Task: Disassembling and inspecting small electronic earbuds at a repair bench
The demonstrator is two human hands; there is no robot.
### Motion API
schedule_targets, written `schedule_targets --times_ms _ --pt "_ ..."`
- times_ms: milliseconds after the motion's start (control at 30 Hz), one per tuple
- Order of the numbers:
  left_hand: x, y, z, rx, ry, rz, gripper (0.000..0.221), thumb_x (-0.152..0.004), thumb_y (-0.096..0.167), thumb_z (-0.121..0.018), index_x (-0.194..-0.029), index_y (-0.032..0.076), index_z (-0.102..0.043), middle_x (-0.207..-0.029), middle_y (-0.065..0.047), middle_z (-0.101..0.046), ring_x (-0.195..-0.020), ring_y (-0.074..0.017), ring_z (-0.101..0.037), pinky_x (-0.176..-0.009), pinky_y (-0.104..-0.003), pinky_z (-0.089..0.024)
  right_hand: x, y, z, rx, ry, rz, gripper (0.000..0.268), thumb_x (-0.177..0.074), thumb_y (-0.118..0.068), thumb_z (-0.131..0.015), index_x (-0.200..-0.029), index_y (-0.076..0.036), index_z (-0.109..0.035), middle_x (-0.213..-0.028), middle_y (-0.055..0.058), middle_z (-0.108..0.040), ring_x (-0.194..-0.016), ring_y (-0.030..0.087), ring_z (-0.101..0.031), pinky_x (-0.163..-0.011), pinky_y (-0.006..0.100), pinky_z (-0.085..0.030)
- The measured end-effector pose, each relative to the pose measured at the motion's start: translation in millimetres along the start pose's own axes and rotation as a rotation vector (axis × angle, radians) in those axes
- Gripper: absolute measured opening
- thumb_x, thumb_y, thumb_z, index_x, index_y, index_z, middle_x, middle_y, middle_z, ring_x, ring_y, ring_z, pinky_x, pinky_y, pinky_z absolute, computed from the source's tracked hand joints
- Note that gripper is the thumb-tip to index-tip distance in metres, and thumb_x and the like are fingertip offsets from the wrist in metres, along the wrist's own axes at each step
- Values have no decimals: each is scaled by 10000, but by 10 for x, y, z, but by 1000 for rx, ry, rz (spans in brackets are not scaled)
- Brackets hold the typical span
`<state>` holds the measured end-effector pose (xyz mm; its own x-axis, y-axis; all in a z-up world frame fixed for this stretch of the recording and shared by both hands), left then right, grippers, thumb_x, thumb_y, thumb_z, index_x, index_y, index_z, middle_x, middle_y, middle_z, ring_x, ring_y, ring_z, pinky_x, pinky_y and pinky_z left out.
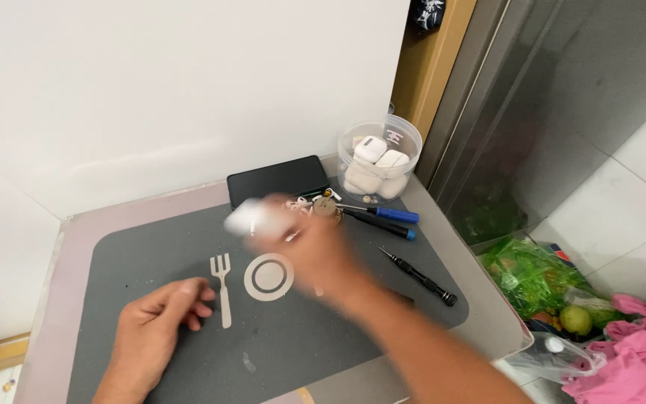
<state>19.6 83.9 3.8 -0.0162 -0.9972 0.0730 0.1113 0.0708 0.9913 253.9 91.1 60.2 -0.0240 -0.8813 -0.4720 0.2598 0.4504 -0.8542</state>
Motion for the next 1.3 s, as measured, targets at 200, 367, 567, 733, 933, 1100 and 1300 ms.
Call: schedule_targets --times_ms 200,367,567,733,933,1100,1300 --pt "9 -75 -3 -272 14 112 243 -940 186 -697 -883 55 -894 -787 -33 -787 -723 -125 -657 -673 -277 -508 -537 187 1711 917 475 92 369 -830 -313 -778 -1176 -185 -764 -993 89 -783 -845 337 -724 -742 441 -530" --pt "-20 21 -112 -493 -95 -338 193 -902 268 -693 -849 146 -833 -771 98 -788 -722 -26 -633 -681 -235 -471 -498 -7 1510 1074 260 2 194 -941 -303 -690 -873 -128 -641 -759 33 -581 -766 283 -565 -588 436 -386" --pt "120 161 -217 -503 -123 -631 143 -902 162 -671 -811 123 -773 -690 41 -670 -619 -114 -625 -592 -289 -466 427 -453 358 771 -49 460 182 -987 -213 -614 -889 -108 -725 -800 60 -711 -700 279 -647 -676 428 -488" --pt "28 217 -595 -857 -164 -655 221 -908 350 -654 -986 179 -771 -976 24 -713 -833 -240 -670 -676 -408 -513 989 -622 254 807 -151 607 110 -896 -146 -737 -988 -86 -739 -1023 52 -735 -964 241 -697 -823 371 -522" --pt "-409 414 -1394 -1005 -170 -1054 520 -892 405 -695 -1297 91 -608 -1359 -159 -550 -1137 -396 -558 -849 -515 -460 1111 -207 842 1002 -71 349 276 -861 -288 -756 -1074 -112 -759 -1227 106 -705 -1271 356 -605 -1023 527 -515" --pt "-841 323 -1914 -1150 -298 -975 704 -864 535 -656 -1382 69 -554 -1406 -118 -541 -1226 -391 -496 -945 -531 -431 806 -205 1131 1003 29 374 279 -848 -211 -781 -1074 -48 -768 -1153 134 -740 -1186 312 -659 -1035 441 -530" --pt "-910 247 -2081 -1134 -111 -1072 548 -837 524 -656 -1200 115 -686 -1092 -84 -596 -1031 -315 -567 -819 -416 -426 203 270 1145 1060 35 272 361 -821 -252 -778 -1148 -98 -766 -1102 152 -759 -1109 368 -700 -959 464 -528"
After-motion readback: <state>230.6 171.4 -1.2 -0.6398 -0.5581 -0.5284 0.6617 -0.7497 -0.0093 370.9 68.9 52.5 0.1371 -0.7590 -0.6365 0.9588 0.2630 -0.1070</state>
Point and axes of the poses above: each hand's wrist, its own x-axis away from the middle knuckle, its own z-axis out of the back of the hand, y = z × x, the point moved 8 cm from there along -x, towards the middle knuckle
